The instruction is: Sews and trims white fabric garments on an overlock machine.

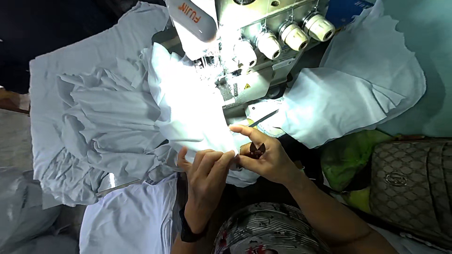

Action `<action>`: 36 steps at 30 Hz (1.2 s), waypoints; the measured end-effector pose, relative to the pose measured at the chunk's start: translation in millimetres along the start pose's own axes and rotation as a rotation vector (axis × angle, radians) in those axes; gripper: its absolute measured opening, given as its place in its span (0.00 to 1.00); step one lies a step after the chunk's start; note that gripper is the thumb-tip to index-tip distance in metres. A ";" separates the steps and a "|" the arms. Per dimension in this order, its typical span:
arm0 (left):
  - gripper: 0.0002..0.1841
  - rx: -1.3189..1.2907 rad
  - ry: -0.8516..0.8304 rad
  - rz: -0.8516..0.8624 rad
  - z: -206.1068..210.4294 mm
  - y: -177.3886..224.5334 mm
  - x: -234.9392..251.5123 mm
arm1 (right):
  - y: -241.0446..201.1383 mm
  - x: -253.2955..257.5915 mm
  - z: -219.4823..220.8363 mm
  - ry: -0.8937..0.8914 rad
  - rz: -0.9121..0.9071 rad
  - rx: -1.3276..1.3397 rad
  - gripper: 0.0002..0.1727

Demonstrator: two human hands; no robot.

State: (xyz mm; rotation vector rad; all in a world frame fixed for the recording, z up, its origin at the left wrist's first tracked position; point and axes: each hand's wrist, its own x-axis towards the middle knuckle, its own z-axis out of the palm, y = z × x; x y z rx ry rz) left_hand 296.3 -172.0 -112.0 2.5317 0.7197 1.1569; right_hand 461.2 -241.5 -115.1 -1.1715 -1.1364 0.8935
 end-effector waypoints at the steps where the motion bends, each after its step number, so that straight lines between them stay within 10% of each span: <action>1: 0.05 0.003 -0.015 0.002 -0.4 0.4 1.2 | -0.6 -0.9 0.2 -0.006 -0.013 -0.021 0.32; 14: 0.24 0.369 0.269 -0.208 50.0 -54.4 -10.9 | 9.9 15.8 -4.7 -0.002 -0.267 -0.432 0.08; 23: 0.18 0.128 -0.344 0.044 -15.1 -83.6 95.9 | 22.6 77.8 11.1 0.275 -0.227 -0.370 0.09; 36: 0.19 0.162 -0.214 -0.142 7.0 -129.2 168.6 | 101.0 42.6 17.5 0.284 -0.364 -0.643 0.08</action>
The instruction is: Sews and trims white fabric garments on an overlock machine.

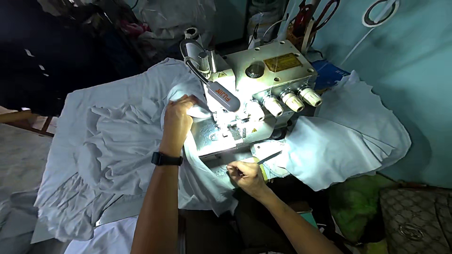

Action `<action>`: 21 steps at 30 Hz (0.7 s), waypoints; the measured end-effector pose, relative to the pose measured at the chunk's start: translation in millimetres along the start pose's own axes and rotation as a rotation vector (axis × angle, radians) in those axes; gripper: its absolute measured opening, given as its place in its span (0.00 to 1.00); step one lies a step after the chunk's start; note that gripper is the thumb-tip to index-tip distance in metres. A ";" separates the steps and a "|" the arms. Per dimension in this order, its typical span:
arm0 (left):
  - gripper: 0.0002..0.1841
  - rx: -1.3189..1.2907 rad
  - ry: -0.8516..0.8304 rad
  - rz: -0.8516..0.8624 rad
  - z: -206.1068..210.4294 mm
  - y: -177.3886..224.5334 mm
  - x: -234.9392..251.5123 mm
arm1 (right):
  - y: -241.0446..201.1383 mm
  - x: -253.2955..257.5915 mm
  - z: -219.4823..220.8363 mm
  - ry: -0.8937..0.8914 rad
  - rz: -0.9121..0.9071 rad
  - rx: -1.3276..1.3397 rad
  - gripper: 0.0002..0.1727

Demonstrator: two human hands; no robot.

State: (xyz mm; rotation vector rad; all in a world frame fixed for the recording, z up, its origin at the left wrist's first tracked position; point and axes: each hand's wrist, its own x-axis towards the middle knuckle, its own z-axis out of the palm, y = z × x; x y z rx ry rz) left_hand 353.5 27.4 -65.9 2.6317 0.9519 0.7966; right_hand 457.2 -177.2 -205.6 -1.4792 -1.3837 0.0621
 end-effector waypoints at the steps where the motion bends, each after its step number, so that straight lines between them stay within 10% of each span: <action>1: 0.19 0.007 0.000 -0.063 0.1 -0.1 7.7 | 0.6 0.0 0.9 -0.007 -0.018 -0.027 0.09; 9: 0.26 -0.051 -0.043 -0.045 -6.4 9.5 -37.7 | -6.5 11.5 -7.5 0.112 0.050 0.292 0.07; 13: 0.21 -0.045 -0.067 -0.084 -16.6 38.0 -84.4 | -19.2 46.4 -39.1 0.001 0.137 0.222 0.36; 21: 0.13 -0.029 0.022 -0.096 -12.9 61.0 -117.9 | -62.6 103.1 -44.9 -0.104 -0.195 -0.580 0.10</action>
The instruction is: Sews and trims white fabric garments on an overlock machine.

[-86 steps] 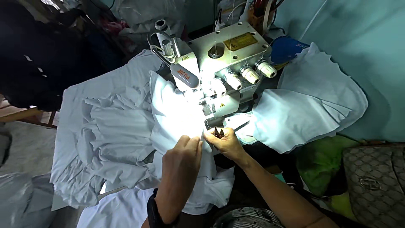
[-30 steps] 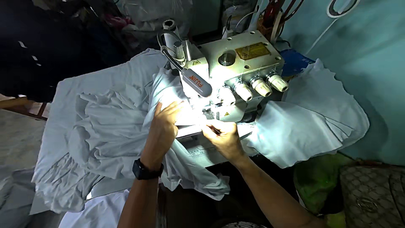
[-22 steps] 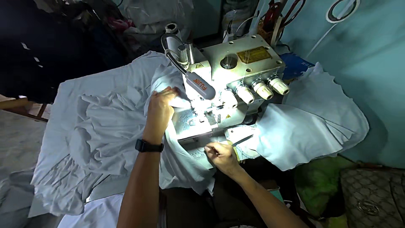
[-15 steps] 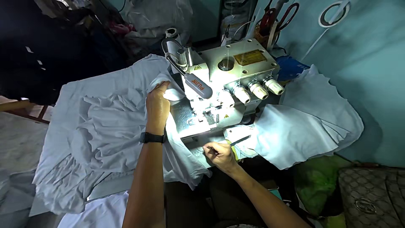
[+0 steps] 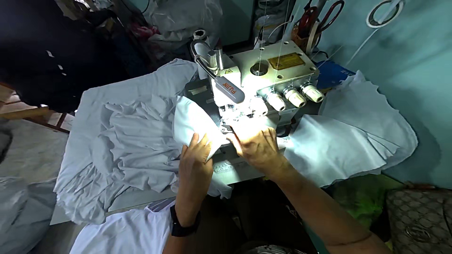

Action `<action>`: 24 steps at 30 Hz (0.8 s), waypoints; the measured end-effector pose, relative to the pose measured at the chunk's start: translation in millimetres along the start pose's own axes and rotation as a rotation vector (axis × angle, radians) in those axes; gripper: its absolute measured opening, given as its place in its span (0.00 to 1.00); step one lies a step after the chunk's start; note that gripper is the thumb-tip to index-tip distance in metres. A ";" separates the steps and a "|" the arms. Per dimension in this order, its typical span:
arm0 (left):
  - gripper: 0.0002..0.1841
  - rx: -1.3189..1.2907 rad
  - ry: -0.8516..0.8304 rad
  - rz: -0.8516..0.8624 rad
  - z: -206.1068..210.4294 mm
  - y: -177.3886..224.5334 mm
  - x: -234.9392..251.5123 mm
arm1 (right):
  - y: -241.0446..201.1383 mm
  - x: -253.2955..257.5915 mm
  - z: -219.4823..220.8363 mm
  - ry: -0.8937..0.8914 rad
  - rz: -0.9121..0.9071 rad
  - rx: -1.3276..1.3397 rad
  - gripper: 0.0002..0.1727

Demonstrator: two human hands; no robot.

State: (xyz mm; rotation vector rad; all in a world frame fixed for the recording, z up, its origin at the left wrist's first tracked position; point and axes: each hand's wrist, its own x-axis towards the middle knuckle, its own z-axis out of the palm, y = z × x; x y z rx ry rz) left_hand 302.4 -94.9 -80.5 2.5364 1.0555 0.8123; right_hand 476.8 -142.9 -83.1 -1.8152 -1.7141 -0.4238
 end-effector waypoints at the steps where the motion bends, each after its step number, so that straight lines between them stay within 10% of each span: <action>1: 0.12 0.010 0.002 0.000 1.1 2.7 -2.7 | -3.4 1.1 1.0 -0.011 -0.015 -0.037 0.09; 11: 0.13 -0.287 0.115 0.224 14.2 -11.7 -74.2 | 10.6 -65.6 9.7 0.037 0.186 0.629 0.17; 19: 0.08 -0.400 0.181 0.187 32.8 -11.7 -118.2 | 14.1 -121.5 72.3 0.119 0.062 0.250 0.10; 24: 0.08 -0.796 0.309 -0.253 35.8 12.5 -119.5 | 15.9 -118.0 64.7 0.014 0.112 0.292 0.09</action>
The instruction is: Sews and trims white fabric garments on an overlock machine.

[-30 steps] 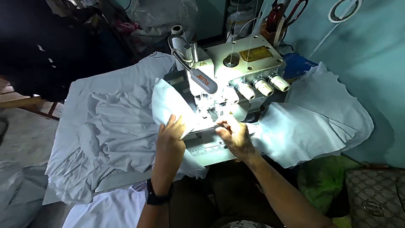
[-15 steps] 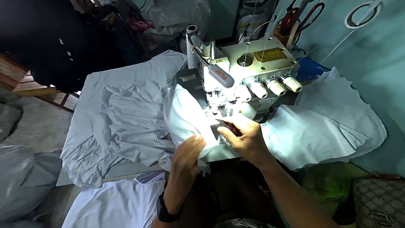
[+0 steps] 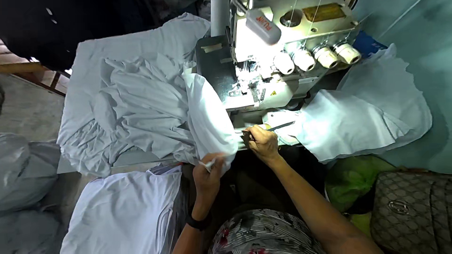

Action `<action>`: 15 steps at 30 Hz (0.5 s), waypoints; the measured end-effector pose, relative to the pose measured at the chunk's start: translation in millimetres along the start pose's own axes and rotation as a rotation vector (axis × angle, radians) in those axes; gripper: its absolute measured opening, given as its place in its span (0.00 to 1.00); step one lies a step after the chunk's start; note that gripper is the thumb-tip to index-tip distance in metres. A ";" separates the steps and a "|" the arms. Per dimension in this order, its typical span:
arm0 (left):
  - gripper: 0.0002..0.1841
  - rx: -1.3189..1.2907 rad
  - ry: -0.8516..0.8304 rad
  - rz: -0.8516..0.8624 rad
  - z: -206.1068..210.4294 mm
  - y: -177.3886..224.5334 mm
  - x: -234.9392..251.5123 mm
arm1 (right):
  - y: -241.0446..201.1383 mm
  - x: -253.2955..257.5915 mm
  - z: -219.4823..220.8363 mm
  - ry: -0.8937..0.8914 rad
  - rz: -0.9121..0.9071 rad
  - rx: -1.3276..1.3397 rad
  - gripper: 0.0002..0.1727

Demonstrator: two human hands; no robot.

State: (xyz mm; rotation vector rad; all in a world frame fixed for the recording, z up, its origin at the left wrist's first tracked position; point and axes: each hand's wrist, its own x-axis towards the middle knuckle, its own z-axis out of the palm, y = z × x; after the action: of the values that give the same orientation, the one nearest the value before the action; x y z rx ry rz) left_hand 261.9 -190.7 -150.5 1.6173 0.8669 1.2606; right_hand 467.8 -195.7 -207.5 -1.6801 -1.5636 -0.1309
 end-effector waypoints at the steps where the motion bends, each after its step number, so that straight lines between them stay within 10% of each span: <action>1: 0.07 -0.099 0.076 -0.153 3.6 4.6 -0.3 | -1.7 2.5 -5.2 -0.047 0.071 0.096 0.08; 5: 0.10 -0.290 0.207 -0.437 5.2 14.2 4.6 | -33.2 21.8 -30.7 -0.061 0.172 0.576 0.09; 10: 0.10 -0.294 0.177 -0.403 -5.3 17.2 5.1 | -72.8 38.2 -39.2 -0.221 -0.051 0.853 0.17; 15: 0.11 -0.224 0.198 -0.327 -30.5 23.4 8.3 | -83.1 41.8 -37.1 -0.399 0.192 1.008 0.14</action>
State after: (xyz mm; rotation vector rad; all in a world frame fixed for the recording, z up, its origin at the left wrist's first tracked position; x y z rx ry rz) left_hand 234.4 -185.0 -123.0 1.1358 1.0257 1.2459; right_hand 421.1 -194.3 -118.9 -1.0371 -1.3475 0.9848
